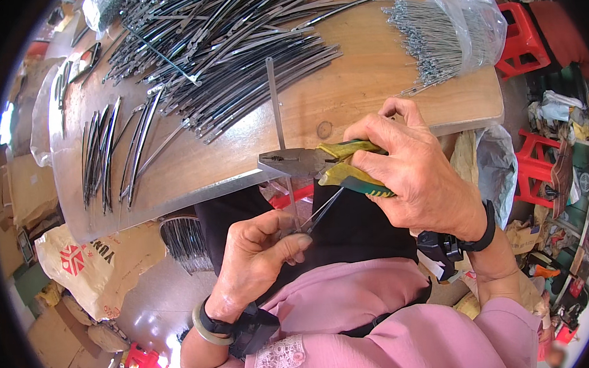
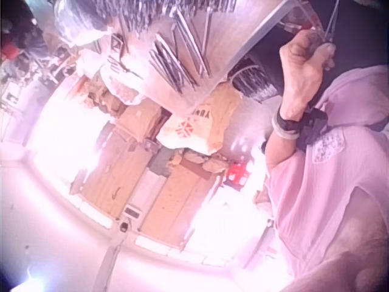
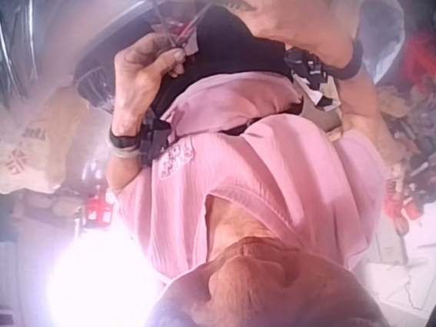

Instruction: The person uses pliers to bend the ends of thin metal rods. They pick up individual rods from a pile on a wooden table, use the pliers to shape the tip of each rod into a small hook, and then place the finished rod aside.

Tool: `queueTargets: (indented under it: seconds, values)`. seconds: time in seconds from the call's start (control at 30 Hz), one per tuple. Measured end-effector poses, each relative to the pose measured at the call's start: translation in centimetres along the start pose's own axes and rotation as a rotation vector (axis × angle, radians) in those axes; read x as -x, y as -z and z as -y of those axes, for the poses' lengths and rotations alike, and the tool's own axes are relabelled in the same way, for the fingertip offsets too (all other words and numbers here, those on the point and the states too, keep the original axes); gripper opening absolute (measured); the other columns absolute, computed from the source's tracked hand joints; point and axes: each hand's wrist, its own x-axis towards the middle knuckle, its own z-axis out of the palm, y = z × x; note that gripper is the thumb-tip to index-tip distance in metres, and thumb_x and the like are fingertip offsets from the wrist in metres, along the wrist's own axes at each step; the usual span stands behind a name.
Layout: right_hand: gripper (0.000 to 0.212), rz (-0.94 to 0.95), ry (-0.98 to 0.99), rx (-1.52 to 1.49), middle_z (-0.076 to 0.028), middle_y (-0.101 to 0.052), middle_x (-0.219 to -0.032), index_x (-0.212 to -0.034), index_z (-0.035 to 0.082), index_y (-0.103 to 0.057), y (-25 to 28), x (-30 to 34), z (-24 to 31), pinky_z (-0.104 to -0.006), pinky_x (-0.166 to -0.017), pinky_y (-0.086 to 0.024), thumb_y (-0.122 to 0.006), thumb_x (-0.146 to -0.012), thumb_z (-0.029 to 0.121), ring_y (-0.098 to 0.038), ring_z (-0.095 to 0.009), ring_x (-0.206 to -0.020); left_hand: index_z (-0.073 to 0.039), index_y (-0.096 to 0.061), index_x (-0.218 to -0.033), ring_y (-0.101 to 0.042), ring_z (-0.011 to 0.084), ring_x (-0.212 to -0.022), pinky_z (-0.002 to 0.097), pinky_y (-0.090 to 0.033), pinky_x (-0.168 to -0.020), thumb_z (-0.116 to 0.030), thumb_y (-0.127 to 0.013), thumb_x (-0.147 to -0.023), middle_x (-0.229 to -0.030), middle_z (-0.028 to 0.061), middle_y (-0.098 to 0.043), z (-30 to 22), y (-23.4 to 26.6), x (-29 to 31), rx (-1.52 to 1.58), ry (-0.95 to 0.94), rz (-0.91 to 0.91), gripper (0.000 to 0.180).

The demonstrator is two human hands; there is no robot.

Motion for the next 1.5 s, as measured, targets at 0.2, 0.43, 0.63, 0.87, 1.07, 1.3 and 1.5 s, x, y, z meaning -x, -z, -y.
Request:
queueTargets:
  seconds: [0.2, 0.43, 0.63, 0.87, 1.07, 1.3, 1.5]
  values:
    - [0.027, -0.012, 0.024, 0.037, -0.012, -0.057, -0.101, -0.081, 0.000, -0.061, 0.4, 0.1, 0.9, -0.0458, -0.084, -0.038, -0.068, -0.055, 0.004, -0.050, -0.032, -0.086, 0.003, -0.063, -0.121, -0.062, 0.0148, -0.093, 0.0252, -0.050, -0.083, 0.012, -0.057, -0.086, -0.112, 0.0092, -0.061, -1.4, 3.0, -1.3, -0.092, -0.341, 0.227, 0.036]
    - [0.026, -0.010, 0.050, -0.024, -0.011, -0.057, -0.097, -0.079, 0.000, -0.062, -0.4, 0.6, 2.2, -0.0480, -0.085, -0.037, -0.064, -0.054, 0.001, -0.054, -0.029, -0.087, 0.002, -0.063, -0.101, -0.064, 0.0181, -0.065, 0.0294, -0.052, -0.062, -0.010, -0.062, -0.093, -0.077, 0.0076, -0.064, -4.7, -0.6, -1.7, -0.014, 0.142, 0.262, 0.014]
    - [0.022, -0.123, -0.010, 0.051, -0.010, -0.060, -0.106, -0.080, 0.002, -0.065, 0.0, 0.9, 1.9, -0.0498, -0.092, -0.037, -0.069, -0.058, 0.003, -0.057, -0.028, -0.100, 0.002, -0.059, -0.096, -0.034, 0.0097, -0.044, 0.0251, -0.025, -0.040, -0.014, -0.061, -0.094, -0.060, 0.0034, -0.046, -1.0, -2.1, -1.7, 0.636, 0.193, 0.102, 0.016]
    - [0.037, 0.057, -0.263, -0.302, -0.017, -0.058, -0.116, -0.102, -0.003, -0.069, -0.2, 4.5, 1.7, -0.0367, -0.084, -0.049, -0.079, -0.077, 0.022, -0.059, -0.033, -0.101, 0.004, -0.060, -0.099, -0.037, 0.0062, -0.048, 0.0213, -0.025, -0.043, -0.014, -0.059, -0.098, -0.065, 0.0014, -0.049, -0.8, -2.5, -0.7, 0.501, -0.182, -0.079, 0.018]
    - [0.040, 0.107, -0.230, -0.406, -0.016, -0.058, -0.117, -0.103, -0.002, -0.067, -0.8, 4.2, 2.3, -0.0359, -0.082, -0.052, -0.080, -0.074, 0.023, -0.063, -0.031, -0.095, 0.003, -0.060, -0.100, -0.041, 0.0079, -0.046, 0.0222, -0.030, -0.044, -0.012, -0.057, -0.097, -0.063, 0.0051, -0.054, -0.8, -2.7, -0.3, 0.263, -0.302, -0.164, 0.015]
    - [0.026, 0.203, -0.078, -0.196, -0.017, -0.053, -0.092, -0.090, -0.003, -0.057, -2.9, 4.8, 2.4, -0.0363, -0.064, -0.052, -0.069, -0.076, 0.015, -0.059, -0.031, -0.080, 0.002, -0.058, -0.094, -0.041, 0.0073, -0.045, 0.0215, -0.030, -0.041, -0.010, -0.056, -0.096, -0.062, 0.0027, -0.052, 1.1, -2.8, -0.7, 0.150, -0.297, -0.302, 0.013]
    - [0.031, 0.161, -0.087, -0.282, -0.016, -0.055, -0.092, -0.092, -0.004, -0.059, -3.0, 1.4, 2.6, -0.0374, -0.061, -0.052, -0.071, -0.077, 0.020, -0.061, -0.031, -0.079, -0.003, -0.053, -0.093, -0.037, 0.0080, -0.041, 0.0224, -0.027, -0.038, -0.012, -0.057, -0.095, -0.061, 0.0030, -0.050, -0.4, -0.7, -1.0, 0.286, -0.371, -0.338, 0.010]
